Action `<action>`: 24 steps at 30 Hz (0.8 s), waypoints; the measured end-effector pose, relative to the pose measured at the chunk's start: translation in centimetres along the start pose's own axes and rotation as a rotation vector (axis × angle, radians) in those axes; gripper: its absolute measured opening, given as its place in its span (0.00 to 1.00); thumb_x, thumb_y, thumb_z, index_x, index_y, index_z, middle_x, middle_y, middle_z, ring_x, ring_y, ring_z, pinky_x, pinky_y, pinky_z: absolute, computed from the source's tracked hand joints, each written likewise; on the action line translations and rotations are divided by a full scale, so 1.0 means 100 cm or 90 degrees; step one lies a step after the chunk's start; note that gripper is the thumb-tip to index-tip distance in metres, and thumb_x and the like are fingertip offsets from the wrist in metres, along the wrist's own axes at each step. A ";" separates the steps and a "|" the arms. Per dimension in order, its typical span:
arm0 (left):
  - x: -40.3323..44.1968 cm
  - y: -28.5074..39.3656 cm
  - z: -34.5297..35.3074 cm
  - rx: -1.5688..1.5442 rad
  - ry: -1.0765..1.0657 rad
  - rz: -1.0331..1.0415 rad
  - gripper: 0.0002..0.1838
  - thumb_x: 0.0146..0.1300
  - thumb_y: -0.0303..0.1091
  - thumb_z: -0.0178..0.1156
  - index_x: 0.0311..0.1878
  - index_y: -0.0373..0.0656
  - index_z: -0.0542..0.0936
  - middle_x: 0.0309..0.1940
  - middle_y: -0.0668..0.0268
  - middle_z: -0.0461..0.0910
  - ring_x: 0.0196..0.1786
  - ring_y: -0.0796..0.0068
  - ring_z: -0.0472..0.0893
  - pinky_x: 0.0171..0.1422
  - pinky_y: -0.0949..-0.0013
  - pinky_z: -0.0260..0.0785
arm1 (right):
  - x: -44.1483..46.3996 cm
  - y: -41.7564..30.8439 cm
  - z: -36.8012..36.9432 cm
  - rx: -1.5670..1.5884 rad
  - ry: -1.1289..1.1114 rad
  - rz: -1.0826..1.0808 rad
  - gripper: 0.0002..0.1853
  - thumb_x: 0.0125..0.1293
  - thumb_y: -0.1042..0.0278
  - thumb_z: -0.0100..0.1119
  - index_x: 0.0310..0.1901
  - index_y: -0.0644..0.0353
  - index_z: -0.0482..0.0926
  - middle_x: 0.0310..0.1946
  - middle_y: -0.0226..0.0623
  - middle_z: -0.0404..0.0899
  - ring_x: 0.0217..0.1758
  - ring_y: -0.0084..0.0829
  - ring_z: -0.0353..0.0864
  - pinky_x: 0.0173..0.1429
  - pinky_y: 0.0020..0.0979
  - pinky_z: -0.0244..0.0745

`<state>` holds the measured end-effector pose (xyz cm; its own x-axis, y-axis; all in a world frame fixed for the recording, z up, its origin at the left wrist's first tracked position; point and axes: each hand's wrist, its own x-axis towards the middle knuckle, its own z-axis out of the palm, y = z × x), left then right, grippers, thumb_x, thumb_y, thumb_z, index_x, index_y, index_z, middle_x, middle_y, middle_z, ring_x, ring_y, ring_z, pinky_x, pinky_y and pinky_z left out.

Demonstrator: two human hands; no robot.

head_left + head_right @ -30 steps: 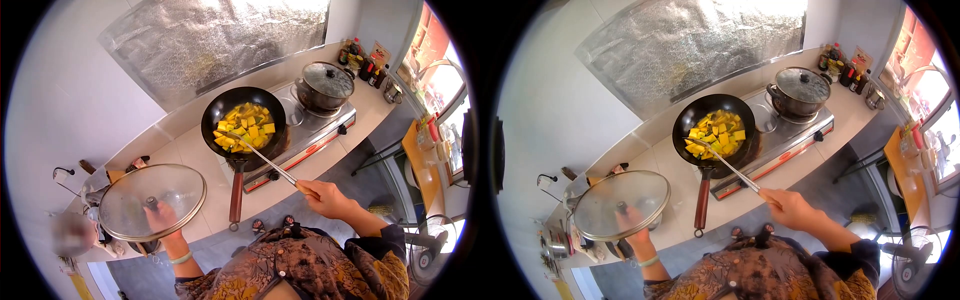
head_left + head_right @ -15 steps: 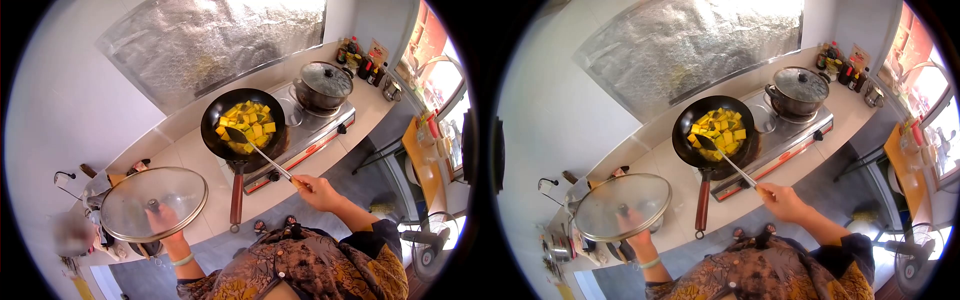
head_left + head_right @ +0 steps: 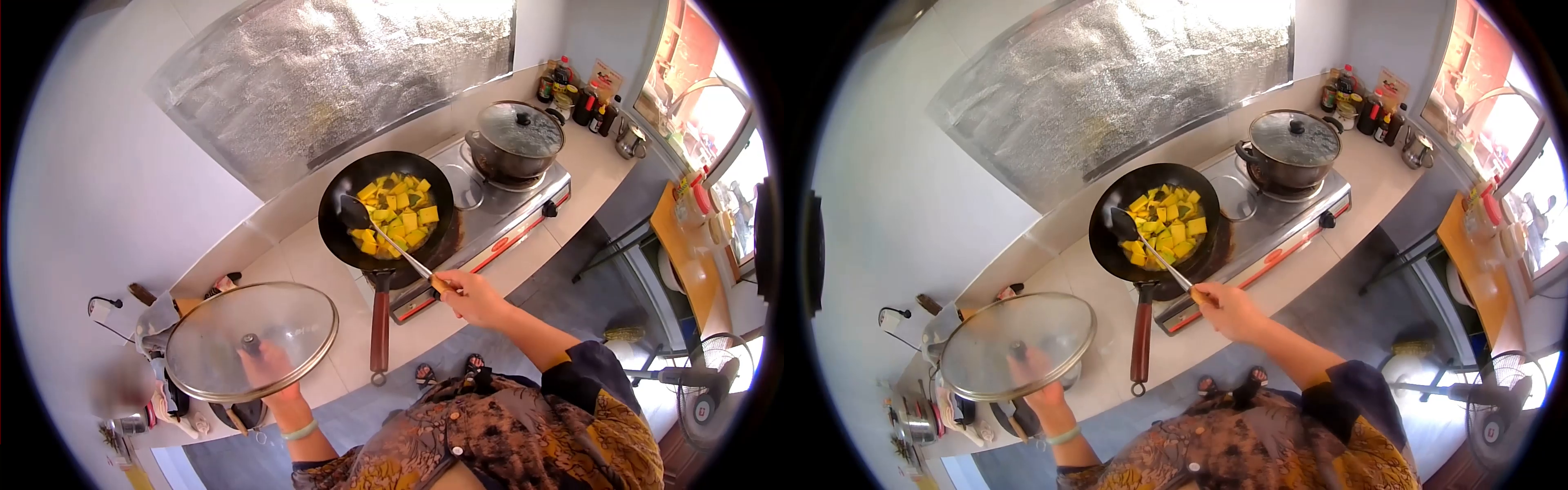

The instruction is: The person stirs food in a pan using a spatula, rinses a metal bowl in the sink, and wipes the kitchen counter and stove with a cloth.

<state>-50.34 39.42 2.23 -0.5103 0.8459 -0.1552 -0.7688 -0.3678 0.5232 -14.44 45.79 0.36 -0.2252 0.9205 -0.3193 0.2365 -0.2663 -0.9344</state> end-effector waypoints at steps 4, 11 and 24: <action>-0.007 -0.003 0.009 -0.017 0.034 0.003 0.18 0.73 0.47 0.45 0.43 0.40 0.73 0.28 0.64 0.72 0.27 0.76 0.68 0.31 0.76 0.64 | -0.002 0.004 -0.004 0.000 0.022 0.024 0.18 0.67 0.70 0.52 0.58 0.61 0.72 0.29 0.31 0.75 0.21 0.20 0.70 0.26 0.24 0.68; 0.000 0.002 -0.011 0.006 0.002 -0.015 0.18 0.72 0.47 0.46 0.44 0.39 0.72 0.29 0.62 0.72 0.27 0.76 0.68 0.31 0.75 0.65 | -0.009 -0.006 -0.020 -0.166 0.107 -0.222 0.22 0.61 0.79 0.53 0.58 0.60 0.72 0.30 0.36 0.76 0.24 0.26 0.72 0.28 0.28 0.69; 0.003 -0.006 -0.014 -0.008 -0.002 -0.032 0.17 0.71 0.46 0.48 0.44 0.39 0.73 0.29 0.61 0.72 0.28 0.76 0.68 0.32 0.75 0.65 | 0.023 -0.010 -0.052 -0.730 0.027 -0.215 0.22 0.58 0.77 0.49 0.57 0.58 0.67 0.41 0.43 0.74 0.43 0.45 0.78 0.42 0.42 0.74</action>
<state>-50.59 39.38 0.73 -0.4695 0.8647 -0.1788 -0.7982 -0.3289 0.5047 -10.30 49.64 1.32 -0.4112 0.9096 -0.0592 0.8821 0.3807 -0.2774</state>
